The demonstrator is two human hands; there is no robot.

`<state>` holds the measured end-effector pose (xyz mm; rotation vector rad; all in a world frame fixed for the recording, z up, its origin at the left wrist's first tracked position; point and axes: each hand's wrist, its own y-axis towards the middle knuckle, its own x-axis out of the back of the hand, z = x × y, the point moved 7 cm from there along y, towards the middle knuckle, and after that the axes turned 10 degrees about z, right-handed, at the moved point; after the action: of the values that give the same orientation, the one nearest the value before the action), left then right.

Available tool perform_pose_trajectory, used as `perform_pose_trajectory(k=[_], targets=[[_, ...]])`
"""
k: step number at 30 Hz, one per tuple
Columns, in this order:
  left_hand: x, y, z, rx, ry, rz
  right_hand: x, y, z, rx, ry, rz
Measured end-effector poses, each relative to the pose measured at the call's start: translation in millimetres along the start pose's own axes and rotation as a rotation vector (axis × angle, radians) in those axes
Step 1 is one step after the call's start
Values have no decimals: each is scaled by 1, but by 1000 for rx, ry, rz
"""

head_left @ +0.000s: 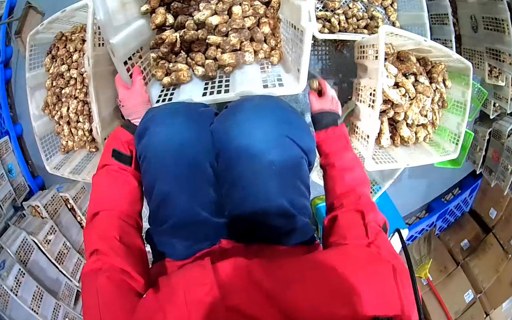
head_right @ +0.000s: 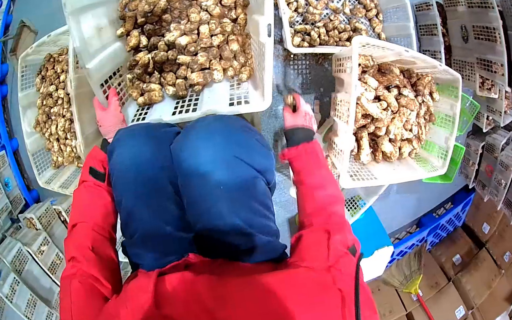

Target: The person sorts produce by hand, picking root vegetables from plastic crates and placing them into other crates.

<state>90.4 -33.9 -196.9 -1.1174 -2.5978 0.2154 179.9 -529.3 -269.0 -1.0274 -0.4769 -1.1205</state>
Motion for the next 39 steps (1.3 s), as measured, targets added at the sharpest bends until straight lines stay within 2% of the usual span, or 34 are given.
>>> perform_pose_trajectory(k=[2,4,6,7,8,9,10,11,12,14,15,16,17,18,19,20,21,22,23,24,25,26,27,28,29,32,33,36,39], targets=[[-3,-2,-8,-95,23,-35,33,-64,12,73,8,-5],[-2,0,-6,-107,73,-12,51,-121,-2,66,-28,43],[-5,-5,-14,-91,114,-2,47,-171,-59,82,-135,-64],[-5,-8,-17,-82,138,3,52,-185,-66,-112,-210,43],[-5,-6,-8,46,93,31,57,-199,-69,-309,-282,147],[-3,-2,-3,-59,78,22,45,-197,-103,-274,-284,183],[-3,2,2,-164,64,13,67,-185,-54,-313,-119,250],[-4,-1,4,40,60,85,86,-161,0,-42,-52,122],[-5,-8,-8,23,72,86,104,-143,51,224,12,0],[-7,-15,-27,-16,97,78,124,-99,145,320,377,-44],[-9,-5,-10,-114,-51,112,134,-78,204,583,263,-125],[-10,-12,-19,-46,-73,99,125,-52,240,597,178,-42],[-11,-12,-19,-76,-106,98,120,-39,300,797,69,-10],[-12,-9,-19,-108,-137,99,94,-12,330,943,-34,52],[-8,-14,-24,18,-15,103,61,17,346,1026,-170,55],[-9,-12,-20,-12,-57,118,37,32,362,925,-404,100],[-10,-9,-14,-41,-99,136,12,43,374,1002,-510,50],[-8,-11,-19,-72,-26,114,-11,52,380,1026,-728,102],[-11,-6,-5,-72,-169,128,-25,61,377,971,-834,100],[-11,-6,-8,-44,-156,147,-33,63,376,913,-938,99],[-11,-8,-11,-15,-143,166,-27,60,377,957,-896,60],[-11,-9,-14,13,-132,183,-21,71,371,827,-722,146],[-9,-4,-7,-112,-67,146,-9,75,362,865,-408,166],[-9,-5,-8,-100,-112,140,7,72,358,888,-95,180],[-9,-8,-10,-88,-158,135,3,80,338,589,553,461],[-12,-11,-12,-42,-138,141,17,57,333,431,1301,893],[-12,-11,-14,-17,-146,155,18,49,336,463,1412,954],[-10,-13,-18,32,-71,118,21,39,342,537,1350,950],[-11,-7,-13,-91,-176,127,31,36,343,569,1236,925]])
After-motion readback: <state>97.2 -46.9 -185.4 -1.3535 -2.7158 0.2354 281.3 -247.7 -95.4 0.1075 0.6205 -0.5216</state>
